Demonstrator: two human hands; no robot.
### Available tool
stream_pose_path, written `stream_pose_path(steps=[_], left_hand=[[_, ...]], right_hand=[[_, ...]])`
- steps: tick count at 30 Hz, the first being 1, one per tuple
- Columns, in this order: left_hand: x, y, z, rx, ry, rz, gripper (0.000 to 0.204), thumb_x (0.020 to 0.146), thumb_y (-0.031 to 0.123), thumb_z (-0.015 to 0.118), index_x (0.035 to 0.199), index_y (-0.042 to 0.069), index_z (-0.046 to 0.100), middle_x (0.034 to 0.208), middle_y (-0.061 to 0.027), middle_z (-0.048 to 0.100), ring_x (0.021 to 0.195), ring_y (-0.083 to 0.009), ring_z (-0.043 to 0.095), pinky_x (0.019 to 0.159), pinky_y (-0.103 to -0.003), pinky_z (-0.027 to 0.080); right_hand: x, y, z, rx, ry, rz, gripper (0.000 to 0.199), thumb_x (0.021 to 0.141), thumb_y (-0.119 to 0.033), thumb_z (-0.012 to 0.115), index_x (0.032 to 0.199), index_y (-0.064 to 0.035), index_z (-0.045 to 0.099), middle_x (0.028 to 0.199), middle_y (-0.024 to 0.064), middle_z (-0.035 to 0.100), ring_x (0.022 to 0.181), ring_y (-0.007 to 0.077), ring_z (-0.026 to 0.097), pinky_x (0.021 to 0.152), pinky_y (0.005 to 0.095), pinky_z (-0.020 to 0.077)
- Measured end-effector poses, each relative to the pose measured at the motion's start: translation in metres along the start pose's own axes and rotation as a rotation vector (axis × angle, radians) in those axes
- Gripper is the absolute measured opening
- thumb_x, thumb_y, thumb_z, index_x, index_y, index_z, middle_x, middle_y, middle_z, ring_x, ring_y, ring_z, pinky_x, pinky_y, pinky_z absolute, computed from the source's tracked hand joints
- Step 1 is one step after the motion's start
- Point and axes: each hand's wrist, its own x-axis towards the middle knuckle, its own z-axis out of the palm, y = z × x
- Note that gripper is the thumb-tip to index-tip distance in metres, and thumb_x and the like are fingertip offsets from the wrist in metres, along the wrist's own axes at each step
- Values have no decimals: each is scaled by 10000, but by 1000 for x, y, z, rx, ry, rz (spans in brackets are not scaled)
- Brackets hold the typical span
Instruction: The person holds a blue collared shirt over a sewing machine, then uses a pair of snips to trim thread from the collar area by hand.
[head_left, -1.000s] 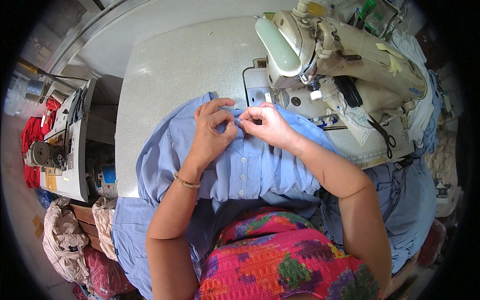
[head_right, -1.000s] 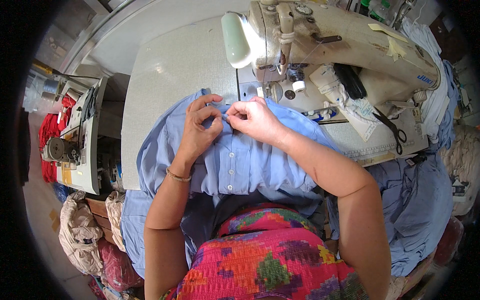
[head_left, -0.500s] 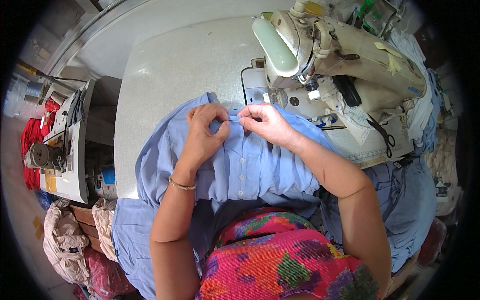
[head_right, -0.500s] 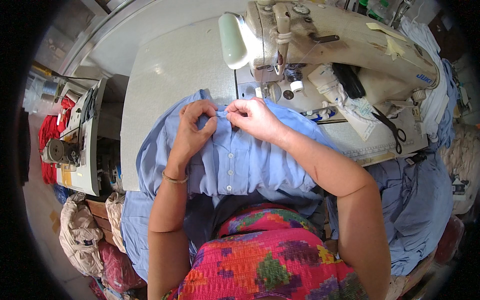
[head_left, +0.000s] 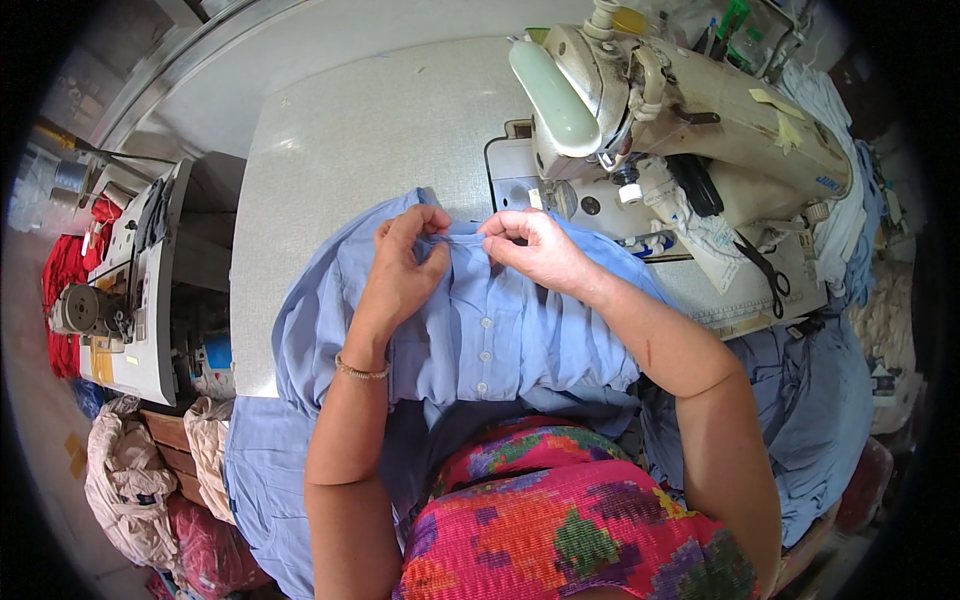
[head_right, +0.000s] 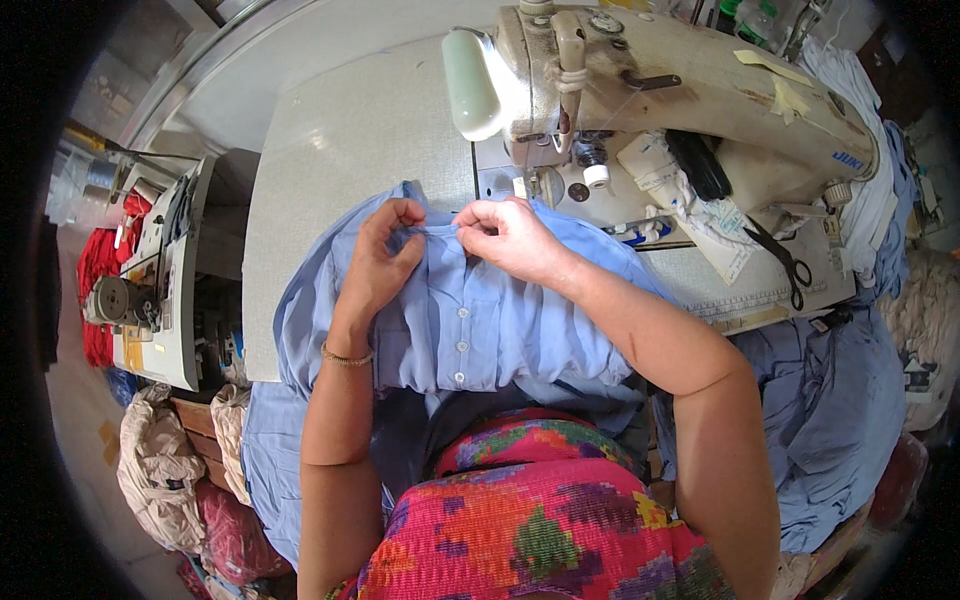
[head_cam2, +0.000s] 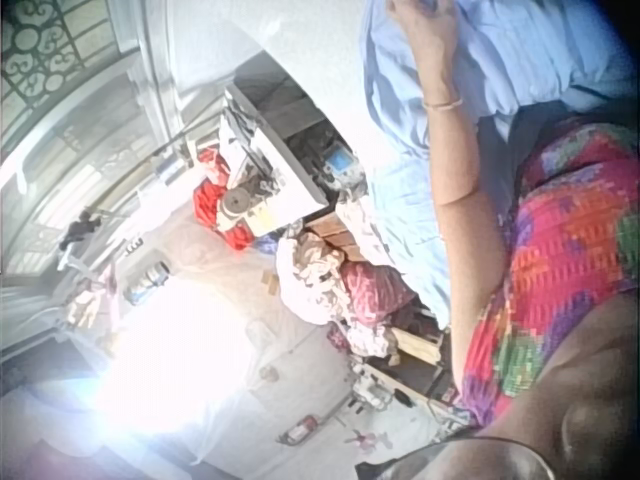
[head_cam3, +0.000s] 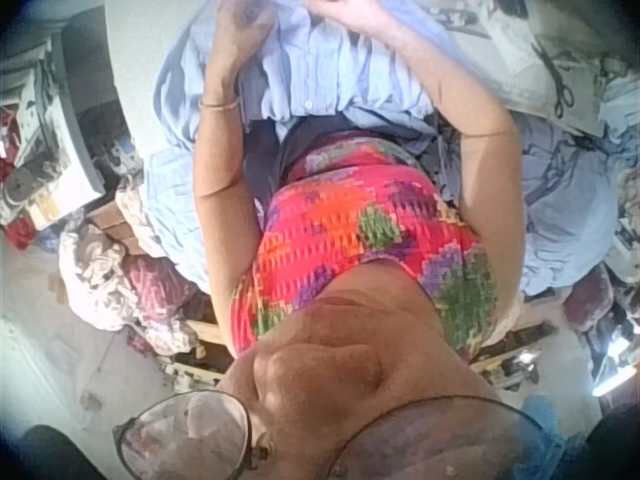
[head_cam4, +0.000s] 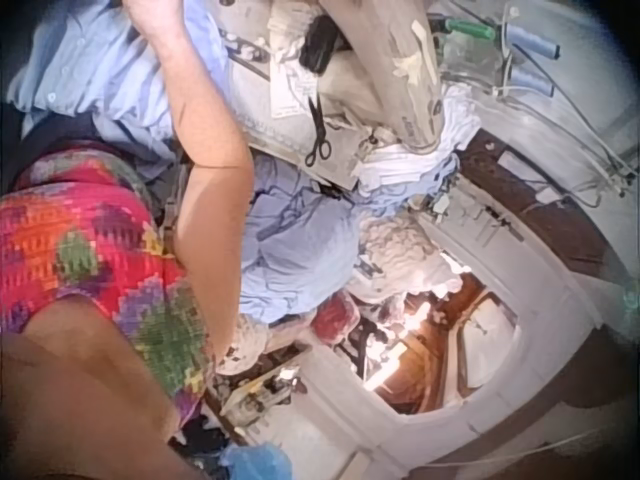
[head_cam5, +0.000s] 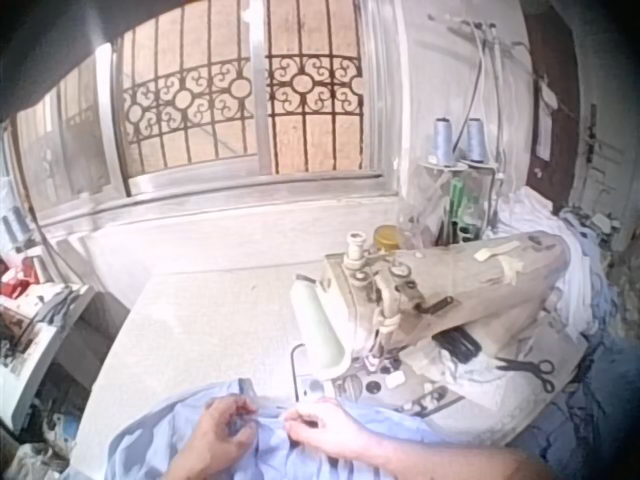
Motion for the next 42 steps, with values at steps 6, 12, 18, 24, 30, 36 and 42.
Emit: stream_pose_path(steps=[6,12,18,24,30,36,42], left_hand=[[1,3,-2,72,52,37,258,694,-71,514,943,-7,541,875,-77,581,885,-180,555,861,-290,404],[-10,33,-5,34,-5,-19,229,769,-19,556,997,-14,545,902,-60,591,837,-131,559,773,-262,439],[-36,41,24,-224,-37,-241,331,853,35,581,1154,-74,500,1018,-94,582,909,-124,558,825,-244,467],[-37,27,36,-614,89,-370,304,870,56,572,1132,-75,493,1011,-90,577,888,-123,567,743,-238,489],[-31,24,29,-746,70,-470,230,861,73,589,1062,-33,555,929,-55,609,794,-103,593,722,-216,499],[-30,18,27,-820,84,-493,178,873,88,572,992,-43,592,867,-61,621,718,-107,600,667,-226,511],[-29,18,23,-844,54,-526,172,876,101,569,975,-35,601,856,-62,627,706,-114,607,678,-231,514]], right_hand=[[1,2,0,-6,2,19,173,852,-100,571,947,44,583,742,2,590,686,65,550,648,227,457],[1,8,1,65,41,-34,142,827,-101,599,873,32,601,698,15,614,662,47,551,621,230,458],[-5,0,2,-422,122,-272,114,814,-143,595,862,-42,619,697,26,632,634,119,582,811,302,358],[-6,1,5,-479,151,-428,88,814,-138,603,864,-68,621,718,2,627,697,138,576,839,307,323],[-8,-5,7,-501,128,-491,53,799,-111,592,823,-72,618,692,28,620,677,167,587,811,321,327],[-9,-6,8,-475,126,-486,52,795,-117,601,814,-71,614,681,23,615,660,162,578,808,318,329],[-10,-6,7,-407,112,-408,73,805,-133,610,847,-73,610,686,3,620,659,128,573,821,303,331]])
